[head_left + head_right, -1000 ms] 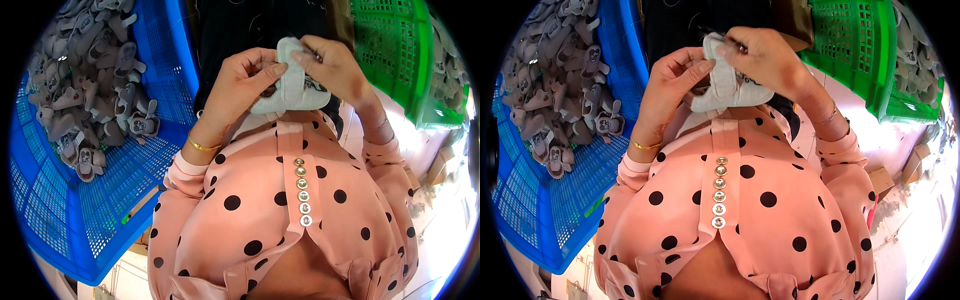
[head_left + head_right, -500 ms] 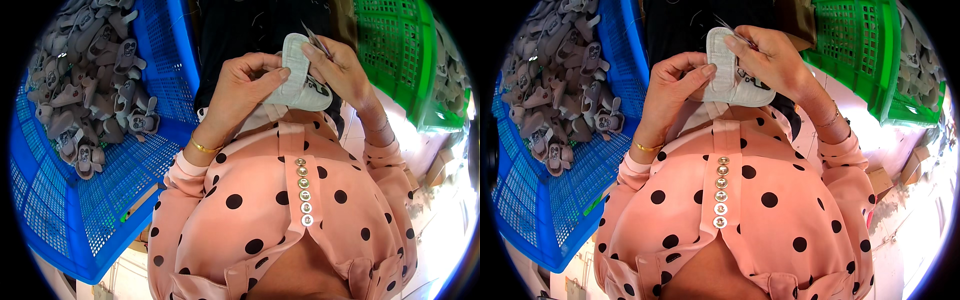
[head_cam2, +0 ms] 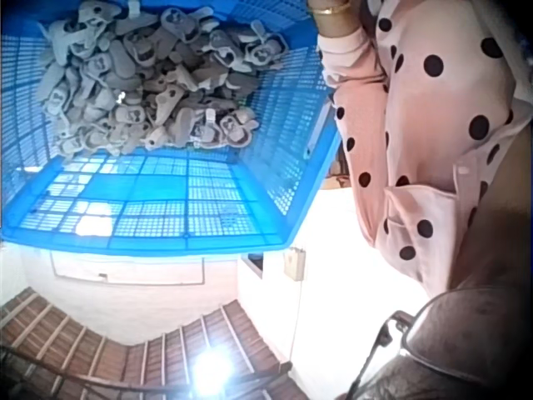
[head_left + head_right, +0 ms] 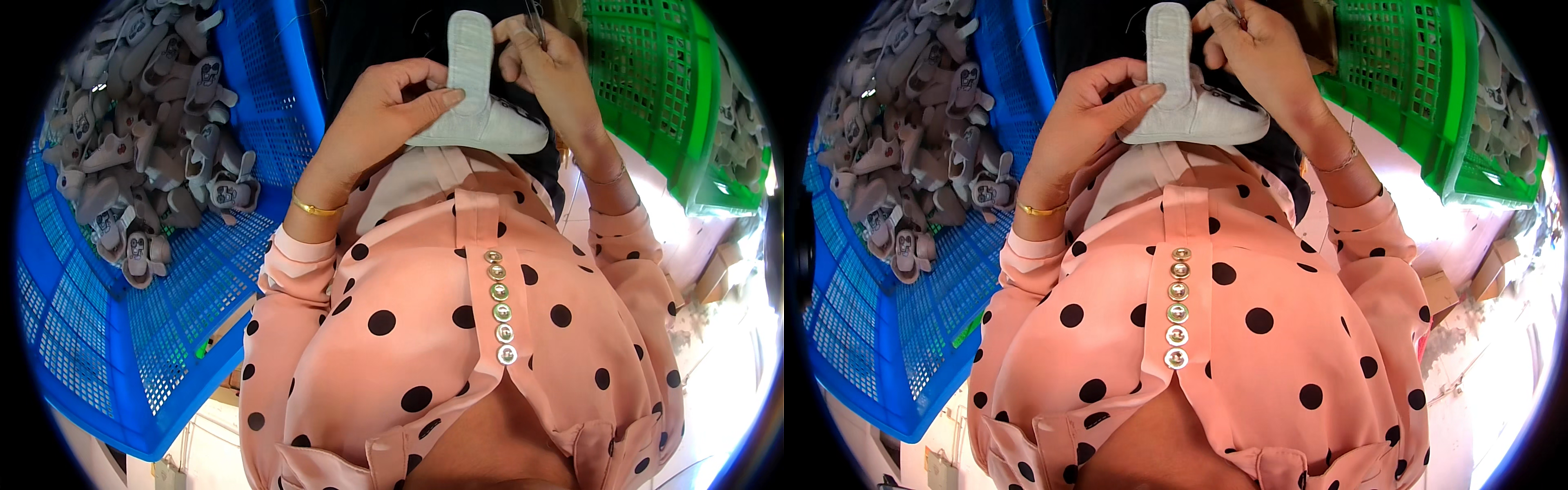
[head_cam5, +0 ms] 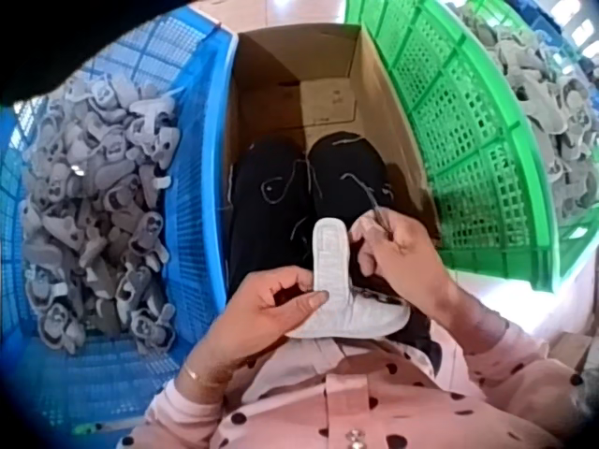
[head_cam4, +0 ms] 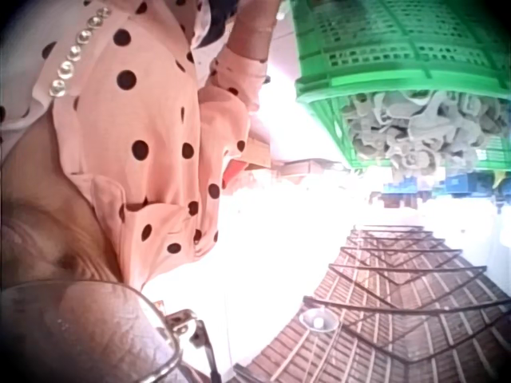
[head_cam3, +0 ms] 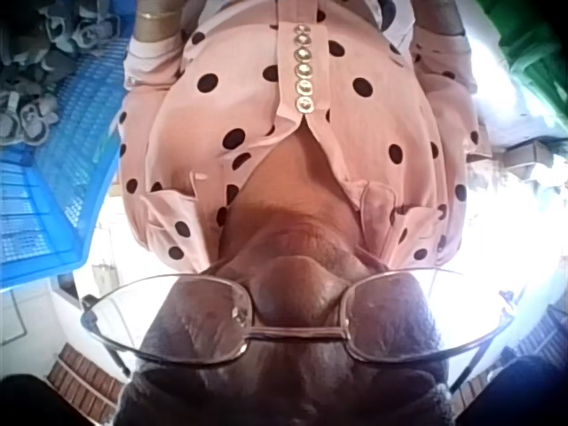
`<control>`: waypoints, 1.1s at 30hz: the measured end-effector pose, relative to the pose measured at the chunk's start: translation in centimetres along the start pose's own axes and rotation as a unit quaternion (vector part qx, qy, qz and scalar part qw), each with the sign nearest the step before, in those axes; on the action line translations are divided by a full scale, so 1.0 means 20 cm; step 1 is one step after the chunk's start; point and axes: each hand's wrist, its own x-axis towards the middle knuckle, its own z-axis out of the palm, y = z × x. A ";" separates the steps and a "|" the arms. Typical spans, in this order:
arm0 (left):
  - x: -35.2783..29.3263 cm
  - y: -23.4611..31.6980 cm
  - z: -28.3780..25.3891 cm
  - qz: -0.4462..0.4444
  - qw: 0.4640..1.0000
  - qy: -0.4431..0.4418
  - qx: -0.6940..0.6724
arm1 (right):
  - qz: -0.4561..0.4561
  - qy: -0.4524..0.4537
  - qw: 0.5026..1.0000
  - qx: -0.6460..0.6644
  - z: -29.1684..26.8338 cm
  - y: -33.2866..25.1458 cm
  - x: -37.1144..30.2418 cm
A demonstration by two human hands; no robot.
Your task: The person uses scissors to trim excess fabric and threads from the edges of a white slipper. They hold the slipper in their left hand and carefully cut along the seams and straps with their right hand. The slipper is handled one at a time from a large blue basket filled with similar items.
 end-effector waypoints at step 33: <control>-0.15 0.07 0.16 0.375 0.731 0.182 0.541 | -0.083 -0.053 0.994 -0.038 -0.26 0.05 -0.07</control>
